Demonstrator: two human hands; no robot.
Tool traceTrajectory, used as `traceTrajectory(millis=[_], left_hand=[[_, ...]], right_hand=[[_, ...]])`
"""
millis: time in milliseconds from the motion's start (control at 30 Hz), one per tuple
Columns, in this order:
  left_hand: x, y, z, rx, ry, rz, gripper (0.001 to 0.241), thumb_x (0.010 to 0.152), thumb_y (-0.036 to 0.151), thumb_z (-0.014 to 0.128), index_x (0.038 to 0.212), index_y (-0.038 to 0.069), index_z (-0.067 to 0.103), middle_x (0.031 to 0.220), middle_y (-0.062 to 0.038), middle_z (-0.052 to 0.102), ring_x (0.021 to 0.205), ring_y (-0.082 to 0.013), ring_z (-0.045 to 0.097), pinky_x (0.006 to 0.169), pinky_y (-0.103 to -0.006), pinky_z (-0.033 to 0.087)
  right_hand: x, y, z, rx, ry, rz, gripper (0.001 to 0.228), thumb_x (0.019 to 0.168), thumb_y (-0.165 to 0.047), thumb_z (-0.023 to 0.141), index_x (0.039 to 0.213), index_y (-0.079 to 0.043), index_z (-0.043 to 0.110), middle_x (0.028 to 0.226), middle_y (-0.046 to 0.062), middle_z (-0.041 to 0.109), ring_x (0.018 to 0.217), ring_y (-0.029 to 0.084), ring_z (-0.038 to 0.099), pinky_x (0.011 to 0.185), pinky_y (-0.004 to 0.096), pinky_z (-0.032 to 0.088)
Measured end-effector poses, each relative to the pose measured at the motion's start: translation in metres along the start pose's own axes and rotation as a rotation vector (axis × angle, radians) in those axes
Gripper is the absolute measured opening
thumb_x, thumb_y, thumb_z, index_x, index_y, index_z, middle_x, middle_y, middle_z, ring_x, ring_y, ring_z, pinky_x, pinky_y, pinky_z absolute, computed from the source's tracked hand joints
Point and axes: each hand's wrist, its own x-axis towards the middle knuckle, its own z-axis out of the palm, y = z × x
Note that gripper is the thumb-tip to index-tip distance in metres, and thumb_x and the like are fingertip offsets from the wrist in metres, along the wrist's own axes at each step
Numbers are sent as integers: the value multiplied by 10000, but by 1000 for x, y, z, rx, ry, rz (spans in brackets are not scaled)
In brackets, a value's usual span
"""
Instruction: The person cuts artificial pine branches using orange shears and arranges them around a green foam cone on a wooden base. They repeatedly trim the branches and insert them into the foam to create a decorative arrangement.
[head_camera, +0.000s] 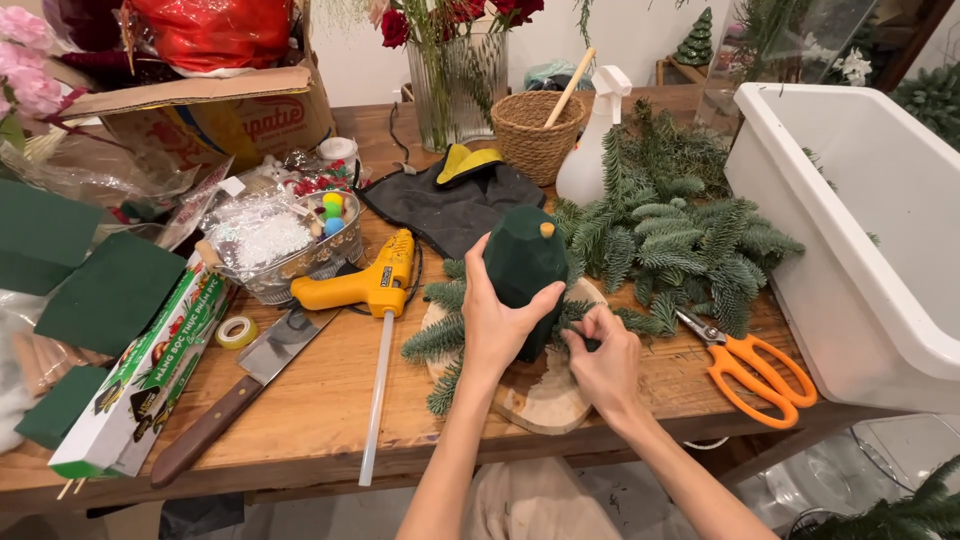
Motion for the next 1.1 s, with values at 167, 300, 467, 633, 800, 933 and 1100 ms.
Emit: traceTrajectory(millis=[167, 300, 467, 633, 800, 933, 1100], left_hand=[[1, -3, 3, 59, 38, -4, 1069, 640, 444, 874, 1497, 119, 325, 1511, -266, 394, 1401, -524, 346, 1078, -712, 305], [1, 2, -2, 24, 6, -26, 1057, 652, 451, 875, 1501, 134, 329, 1500, -255, 410, 1407, -501, 358, 1104, -676, 299], [0, 7, -4, 87, -9, -44, 1064, 645, 441, 881, 1500, 131, 328, 1468, -273, 449, 1383, -491, 403, 1111, -641, 336], [1, 8, -9, 69, -48, -15, 1053, 666, 443, 884, 1494, 100, 331, 1454, -294, 447, 1382, -501, 399, 1098, -668, 328], [-2, 7, -5, 65, -27, -1, 1043, 691, 457, 872, 1494, 90, 317, 1475, -301, 411, 1400, -502, 366, 1098, -680, 312], [-5, 12, -7, 87, -49, -22, 1073, 693, 484, 868, 1504, 80, 294, 1509, -301, 365, 1429, -495, 316, 1109, -693, 277], [-8, 17, 19, 202, 186, 372, 1007, 718, 274, 902, 1492, 11, 315, 1480, -246, 310, 1419, -468, 290, 1155, -639, 222]], right_hand=[[6, -5, -7, -32, -90, -29, 278, 741, -146, 812, 716, -148, 535, 726, 80, 763, 757, 342, 658, 738, 404, 498], [1, -9, -27, -87, -165, -138, 229, 767, -227, 815, 777, -181, 592, 827, 76, 772, 821, 320, 704, 780, 415, 513], [-12, -10, -70, -21, -255, -194, 139, 845, -258, 766, 962, -201, 717, 1065, 68, 775, 993, 314, 714, 872, 410, 540], [-16, 36, -112, -100, -154, -150, 151, 878, -252, 742, 1018, -197, 738, 1023, 68, 769, 1011, 305, 706, 911, 426, 538], [0, 58, -171, -324, -120, -35, 301, 956, -218, 641, 1221, -76, 655, 1067, 241, 700, 1091, 423, 647, 973, 510, 497], [12, 84, -193, -531, -394, 146, 549, 878, -286, 703, 1384, -135, 553, 1199, 211, 702, 1158, 416, 636, 1014, 499, 482], [21, 49, -207, -456, -527, 173, 636, 809, -270, 786, 1381, -128, 548, 1187, 251, 717, 1165, 469, 623, 1040, 535, 461]])
